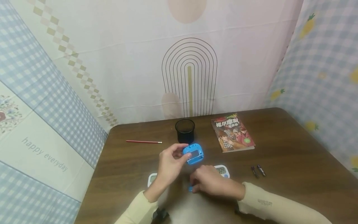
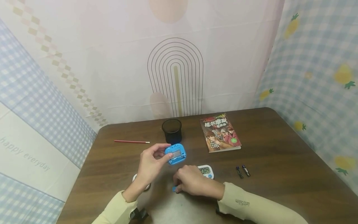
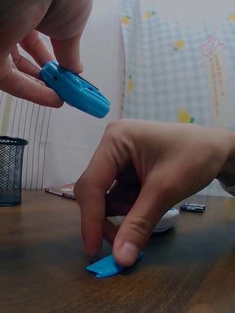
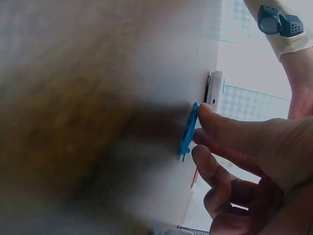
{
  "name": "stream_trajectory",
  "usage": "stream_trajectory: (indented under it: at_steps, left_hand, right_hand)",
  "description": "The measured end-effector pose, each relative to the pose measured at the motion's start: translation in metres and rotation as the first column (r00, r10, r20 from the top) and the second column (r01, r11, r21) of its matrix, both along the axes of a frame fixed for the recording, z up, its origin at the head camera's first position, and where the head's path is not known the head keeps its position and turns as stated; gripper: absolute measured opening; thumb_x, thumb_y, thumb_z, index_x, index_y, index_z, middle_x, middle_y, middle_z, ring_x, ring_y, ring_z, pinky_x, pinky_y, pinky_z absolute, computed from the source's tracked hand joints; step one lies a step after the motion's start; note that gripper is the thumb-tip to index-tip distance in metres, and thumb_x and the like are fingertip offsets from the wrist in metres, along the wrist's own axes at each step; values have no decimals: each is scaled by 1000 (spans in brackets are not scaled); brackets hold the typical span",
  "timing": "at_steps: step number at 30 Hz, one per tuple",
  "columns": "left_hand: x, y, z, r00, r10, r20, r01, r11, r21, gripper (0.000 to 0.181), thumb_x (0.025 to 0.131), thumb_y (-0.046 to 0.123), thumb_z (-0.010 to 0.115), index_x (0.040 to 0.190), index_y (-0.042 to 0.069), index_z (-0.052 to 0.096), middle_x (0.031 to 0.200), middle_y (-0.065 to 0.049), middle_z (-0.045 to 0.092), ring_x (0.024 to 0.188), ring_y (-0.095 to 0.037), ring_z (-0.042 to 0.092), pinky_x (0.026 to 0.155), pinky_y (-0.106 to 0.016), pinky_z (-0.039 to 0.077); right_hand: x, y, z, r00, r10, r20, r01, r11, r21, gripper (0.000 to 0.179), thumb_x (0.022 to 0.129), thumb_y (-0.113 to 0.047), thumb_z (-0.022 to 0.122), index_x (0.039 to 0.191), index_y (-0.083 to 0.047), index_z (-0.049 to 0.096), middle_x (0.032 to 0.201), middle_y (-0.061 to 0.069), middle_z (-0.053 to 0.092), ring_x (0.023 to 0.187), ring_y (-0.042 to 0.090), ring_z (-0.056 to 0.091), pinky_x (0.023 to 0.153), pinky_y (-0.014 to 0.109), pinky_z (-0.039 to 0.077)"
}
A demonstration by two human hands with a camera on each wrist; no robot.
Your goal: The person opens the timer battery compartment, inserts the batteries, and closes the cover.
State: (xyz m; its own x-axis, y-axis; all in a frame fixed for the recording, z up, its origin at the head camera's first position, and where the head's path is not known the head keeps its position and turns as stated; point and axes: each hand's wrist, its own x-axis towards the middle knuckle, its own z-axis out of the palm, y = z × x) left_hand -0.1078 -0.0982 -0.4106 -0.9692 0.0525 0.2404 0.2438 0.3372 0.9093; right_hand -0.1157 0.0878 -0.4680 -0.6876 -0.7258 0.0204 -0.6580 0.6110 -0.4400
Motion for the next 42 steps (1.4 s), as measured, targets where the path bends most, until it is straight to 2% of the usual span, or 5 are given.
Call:
stream_trajectory:
  at_steps: [8,15,27,34,42]
  left_hand:
    - [0,-2,-2,1000,7,-14,-7,1000,2,29,92,15,84,120,10,78,104,-5,79,84,-15,72,77,-23,62]
    - [1,-7,-4,1000,27,-5,-27,999,33,30,91,14,85,120,9,78,102,-6,79,82,-14,72,77,-21,62]
    - [2,-11,-5,999,31,18,-31,999,24,29,92,16,84,119,11,78,101,-5,79,82,-15,71,75,-23,61]
    - [0,-8,-6,1000,14,21,-15,1000,23,28,92,15,84,119,11,78,102,-6,79,82,-16,71,73,-23,61]
    - [1,-8,-9,1000,15,28,-15,1000,19,28,92,15,84,119,11,78,104,-7,79,83,-16,73,73,-22,62]
  right_hand:
    - [-1,7,8,1000,-9,-27,8,999,-36,16,81,-37,91,89,-27,82,79,-20,73,70,-6,59,63,18,49]
    - [-4,19,15,995,-64,-77,60,996,-61,28,78,-45,93,93,-26,80,80,-19,63,73,-2,51,63,18,45]
    - [-8,48,22,969,-159,-189,147,986,-80,30,75,-40,96,93,-23,80,80,-16,67,76,0,51,65,24,51]
    - [-9,64,26,963,-230,-139,221,972,-74,31,78,-39,95,99,-21,80,81,-19,64,78,3,55,62,20,45]
    - [-7,84,27,939,-294,-178,284,955,-82,28,80,-38,93,97,-22,79,80,-18,62,75,1,51,59,20,44]
